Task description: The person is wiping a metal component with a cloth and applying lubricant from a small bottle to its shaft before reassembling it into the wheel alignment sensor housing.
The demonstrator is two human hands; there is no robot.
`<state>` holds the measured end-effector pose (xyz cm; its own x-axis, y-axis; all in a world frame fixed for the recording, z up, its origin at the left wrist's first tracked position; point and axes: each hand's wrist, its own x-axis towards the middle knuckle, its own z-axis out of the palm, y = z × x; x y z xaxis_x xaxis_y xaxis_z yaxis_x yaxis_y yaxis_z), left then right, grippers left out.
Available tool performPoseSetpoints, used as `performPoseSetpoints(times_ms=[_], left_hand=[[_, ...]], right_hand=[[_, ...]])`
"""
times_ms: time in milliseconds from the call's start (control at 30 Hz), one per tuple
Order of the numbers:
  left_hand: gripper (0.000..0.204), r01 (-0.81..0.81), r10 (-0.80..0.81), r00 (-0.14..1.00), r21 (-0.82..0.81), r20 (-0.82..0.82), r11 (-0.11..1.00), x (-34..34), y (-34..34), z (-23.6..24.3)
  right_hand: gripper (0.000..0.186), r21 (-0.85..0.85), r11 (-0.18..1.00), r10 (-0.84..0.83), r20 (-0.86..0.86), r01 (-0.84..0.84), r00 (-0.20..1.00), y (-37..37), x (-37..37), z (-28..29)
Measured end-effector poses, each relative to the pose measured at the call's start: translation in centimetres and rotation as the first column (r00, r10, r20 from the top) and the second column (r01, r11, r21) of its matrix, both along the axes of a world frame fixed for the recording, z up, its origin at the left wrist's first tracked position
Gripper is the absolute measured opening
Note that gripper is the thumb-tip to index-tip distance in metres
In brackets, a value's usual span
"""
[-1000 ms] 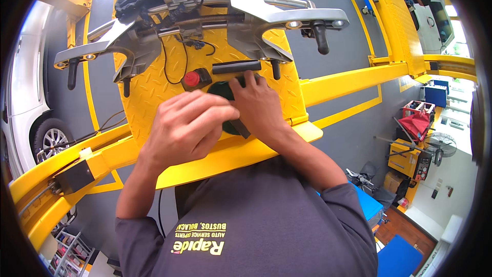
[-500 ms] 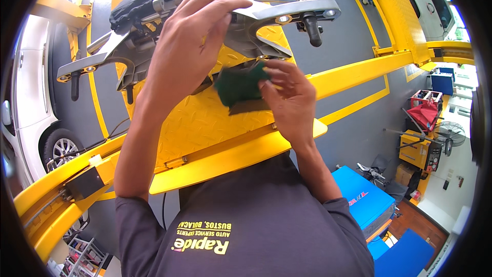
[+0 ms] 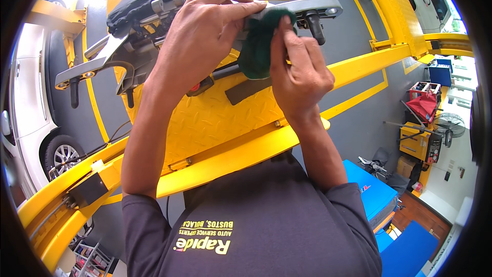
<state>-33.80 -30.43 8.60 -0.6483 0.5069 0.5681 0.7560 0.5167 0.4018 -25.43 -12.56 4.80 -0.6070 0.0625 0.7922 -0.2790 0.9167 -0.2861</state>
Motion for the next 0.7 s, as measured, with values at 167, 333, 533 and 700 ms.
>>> performPoseSetpoints(times_ms=[167, 333, 533, 700], left_hand=[[0.026, 0.002, -0.001, 1.0, -0.031, 0.022, 1.0, 0.1, 0.0, 0.6], [0.026, 0.001, 0.001, 1.0, -0.048, 0.031, 0.999, 0.1, 0.1, 0.8], [0.025, 0.017, -0.016, 0.999, -0.026, 0.049, 1.0, 0.2, 0.0, 0.9], [0.029, -0.055, 0.055, 0.998, 0.014, 0.035, 0.998, 1.3, -3.4, 2.1]], right_hand=[[0.024, 0.021, 0.999, 0.038, -0.027, -0.037, 0.999, 1.2, 0.6, -0.5], [0.025, 0.048, 0.997, 0.057, -0.069, -0.054, 0.996, 1.3, -0.5, -1.4], [0.02, -0.001, 0.993, 0.115, 0.129, -0.116, 0.985, 1.6, 1.7, 0.5], [0.016, -0.37, 0.927, 0.268, 0.534, -0.064, 0.802, 4.7, 3.9, 0.9]])
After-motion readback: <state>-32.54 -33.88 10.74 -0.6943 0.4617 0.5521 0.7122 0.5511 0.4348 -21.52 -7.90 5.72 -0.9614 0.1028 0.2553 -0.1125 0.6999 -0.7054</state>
